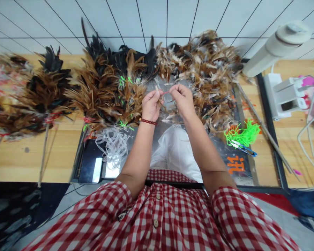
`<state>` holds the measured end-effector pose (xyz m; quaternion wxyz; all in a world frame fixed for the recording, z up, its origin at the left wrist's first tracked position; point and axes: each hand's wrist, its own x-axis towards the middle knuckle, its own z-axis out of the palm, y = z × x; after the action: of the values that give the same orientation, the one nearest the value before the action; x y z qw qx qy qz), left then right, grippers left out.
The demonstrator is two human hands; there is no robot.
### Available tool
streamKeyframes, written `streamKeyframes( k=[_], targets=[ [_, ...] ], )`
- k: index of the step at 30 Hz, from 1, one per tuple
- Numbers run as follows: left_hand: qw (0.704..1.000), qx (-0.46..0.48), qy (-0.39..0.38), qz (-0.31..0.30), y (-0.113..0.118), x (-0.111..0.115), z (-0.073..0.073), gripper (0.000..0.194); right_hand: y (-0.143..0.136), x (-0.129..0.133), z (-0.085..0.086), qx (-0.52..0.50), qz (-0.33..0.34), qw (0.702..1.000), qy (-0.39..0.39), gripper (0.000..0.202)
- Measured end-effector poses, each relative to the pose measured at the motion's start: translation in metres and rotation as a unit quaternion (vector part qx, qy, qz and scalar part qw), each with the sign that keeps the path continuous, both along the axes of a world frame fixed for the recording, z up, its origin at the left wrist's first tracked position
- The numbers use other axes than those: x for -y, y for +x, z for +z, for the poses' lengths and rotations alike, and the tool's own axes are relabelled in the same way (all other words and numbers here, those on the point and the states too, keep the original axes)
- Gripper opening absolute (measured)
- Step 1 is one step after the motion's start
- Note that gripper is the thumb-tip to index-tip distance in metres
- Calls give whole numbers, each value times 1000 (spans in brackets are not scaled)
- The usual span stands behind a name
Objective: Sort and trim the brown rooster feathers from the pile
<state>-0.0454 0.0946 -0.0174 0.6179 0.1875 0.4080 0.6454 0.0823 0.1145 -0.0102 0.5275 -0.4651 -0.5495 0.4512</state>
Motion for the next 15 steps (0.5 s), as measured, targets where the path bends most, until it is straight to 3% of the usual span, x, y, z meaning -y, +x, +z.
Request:
streamKeyframes(
  k=[3,8,15],
  targets=[
    [1000,2,-5,-9,1,2,1,20,1,-1,-3,-26,12,1000,-9,39],
    [999,37,-8,34,3,2,4,17,-4,6,2,-16,27,999,-35,49],
    [997,44,-24,66,-1,1,8,13,2,4,11,41,-21,998,-41,58]
  ],
)
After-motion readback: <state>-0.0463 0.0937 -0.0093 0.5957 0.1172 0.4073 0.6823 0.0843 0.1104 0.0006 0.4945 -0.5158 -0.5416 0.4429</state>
